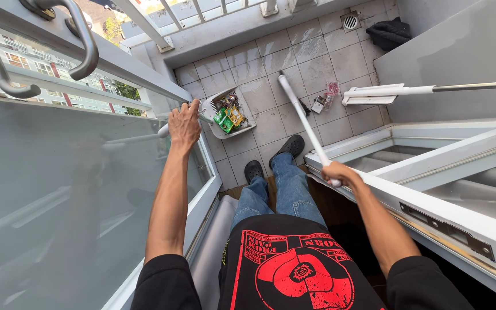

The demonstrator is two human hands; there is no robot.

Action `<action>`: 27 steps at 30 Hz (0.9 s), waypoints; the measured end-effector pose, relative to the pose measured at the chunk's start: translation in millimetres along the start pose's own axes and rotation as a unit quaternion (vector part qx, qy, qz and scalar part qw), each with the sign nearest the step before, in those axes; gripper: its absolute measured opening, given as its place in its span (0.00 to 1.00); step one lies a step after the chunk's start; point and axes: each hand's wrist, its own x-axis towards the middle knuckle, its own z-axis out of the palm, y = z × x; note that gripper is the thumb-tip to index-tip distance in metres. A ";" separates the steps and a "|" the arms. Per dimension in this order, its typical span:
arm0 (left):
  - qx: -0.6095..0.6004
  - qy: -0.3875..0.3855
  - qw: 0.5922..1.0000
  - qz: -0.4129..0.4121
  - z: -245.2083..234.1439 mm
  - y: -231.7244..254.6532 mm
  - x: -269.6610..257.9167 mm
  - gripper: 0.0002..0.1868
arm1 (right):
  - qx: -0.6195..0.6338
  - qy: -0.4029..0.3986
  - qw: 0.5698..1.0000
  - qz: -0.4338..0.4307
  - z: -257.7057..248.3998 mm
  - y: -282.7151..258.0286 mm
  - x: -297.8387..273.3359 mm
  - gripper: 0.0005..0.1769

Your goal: Sweep the balcony floor using a broom and dustpan to collect trash.

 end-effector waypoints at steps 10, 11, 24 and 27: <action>0.020 0.046 0.999 0.015 3.4 9.7 -11.7 0.18 | 0.082 -0.092 0.992 -0.040 61.3 2.4 6.8 0.13; 0.018 0.050 0.998 0.018 3.2 11.8 -11.4 0.19 | 0.063 -0.099 0.992 -0.036 61.4 -6.0 -4.9 0.13; 0.019 0.024 1.000 0.005 4.1 15.3 -12.6 0.15 | 0.252 -0.236 0.936 -0.059 6.8 -43.5 -43.3 0.14; 0.019 0.017 1.000 0.003 8.2 10.0 -17.0 0.16 | 0.218 -0.202 0.953 -0.062 -5.3 -55.2 -57.9 0.13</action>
